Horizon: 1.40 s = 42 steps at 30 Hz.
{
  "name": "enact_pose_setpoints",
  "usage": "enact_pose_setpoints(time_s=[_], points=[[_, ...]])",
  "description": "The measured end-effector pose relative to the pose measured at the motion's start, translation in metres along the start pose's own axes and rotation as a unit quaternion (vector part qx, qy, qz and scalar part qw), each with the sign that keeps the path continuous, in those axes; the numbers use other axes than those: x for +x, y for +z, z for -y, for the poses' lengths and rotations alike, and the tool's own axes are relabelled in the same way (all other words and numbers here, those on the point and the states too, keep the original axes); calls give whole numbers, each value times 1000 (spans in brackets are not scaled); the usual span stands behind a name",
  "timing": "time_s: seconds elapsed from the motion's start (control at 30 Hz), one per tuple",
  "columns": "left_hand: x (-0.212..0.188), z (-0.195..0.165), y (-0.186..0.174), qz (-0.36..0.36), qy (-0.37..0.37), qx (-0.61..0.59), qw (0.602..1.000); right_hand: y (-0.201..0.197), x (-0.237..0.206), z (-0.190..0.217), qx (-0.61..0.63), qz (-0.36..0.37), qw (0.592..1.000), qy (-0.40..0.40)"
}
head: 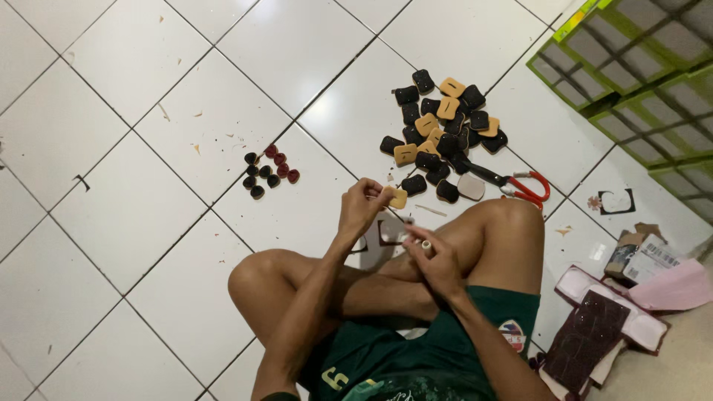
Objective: The person sits on a tiled floor and assembles small cylindrical components by inserting a white tube into a dark cap. They handle multiple similar parts, picking them from a pile and placing assembled units aside. A pair of scissors is visible nearby but not used.
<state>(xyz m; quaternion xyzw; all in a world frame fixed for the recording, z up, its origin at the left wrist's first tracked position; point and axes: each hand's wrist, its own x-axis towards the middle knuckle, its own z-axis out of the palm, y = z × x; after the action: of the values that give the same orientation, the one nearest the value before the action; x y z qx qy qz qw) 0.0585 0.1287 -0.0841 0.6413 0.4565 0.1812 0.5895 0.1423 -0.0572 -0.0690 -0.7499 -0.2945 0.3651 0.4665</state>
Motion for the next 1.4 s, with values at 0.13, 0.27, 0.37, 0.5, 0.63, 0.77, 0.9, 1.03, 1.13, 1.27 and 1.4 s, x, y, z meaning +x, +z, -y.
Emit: enact_pose_setpoints(time_s=[0.13,0.27,0.37,0.5,0.63,0.77,0.9,1.03,1.13,1.27,1.4], points=[[-63,-4,-13,31,0,-146,989,-14,-1,20,-38,-38,978,-203],[-107,-13,-19,55,-11,-243,968,-29,-3,23,-110,-26,911,-396],[-133,-18,-17,27,-2,-271,962,-37,-7,18,-80,2,915,-395],[-165,-22,-9,-6,185,-140,973,-45,-16,16,0,37,960,-278],[-176,-24,-3,-40,212,-131,968,-48,-28,22,56,57,965,-249],[-181,-28,0,-30,156,-222,962,-49,-36,29,82,65,974,-203],[-191,-33,11,-64,96,-302,946,-42,-47,32,168,56,970,-165],[-193,-36,22,-81,92,-375,919,-39,-53,32,194,25,973,-126],[-193,-36,25,-74,86,-392,913,-38,-56,32,226,23,966,-123],[-193,-38,27,-70,91,-405,907,-38,-57,38,229,31,961,-153],[-189,-43,17,-62,131,-283,948,-45,-56,51,62,58,990,-114]])
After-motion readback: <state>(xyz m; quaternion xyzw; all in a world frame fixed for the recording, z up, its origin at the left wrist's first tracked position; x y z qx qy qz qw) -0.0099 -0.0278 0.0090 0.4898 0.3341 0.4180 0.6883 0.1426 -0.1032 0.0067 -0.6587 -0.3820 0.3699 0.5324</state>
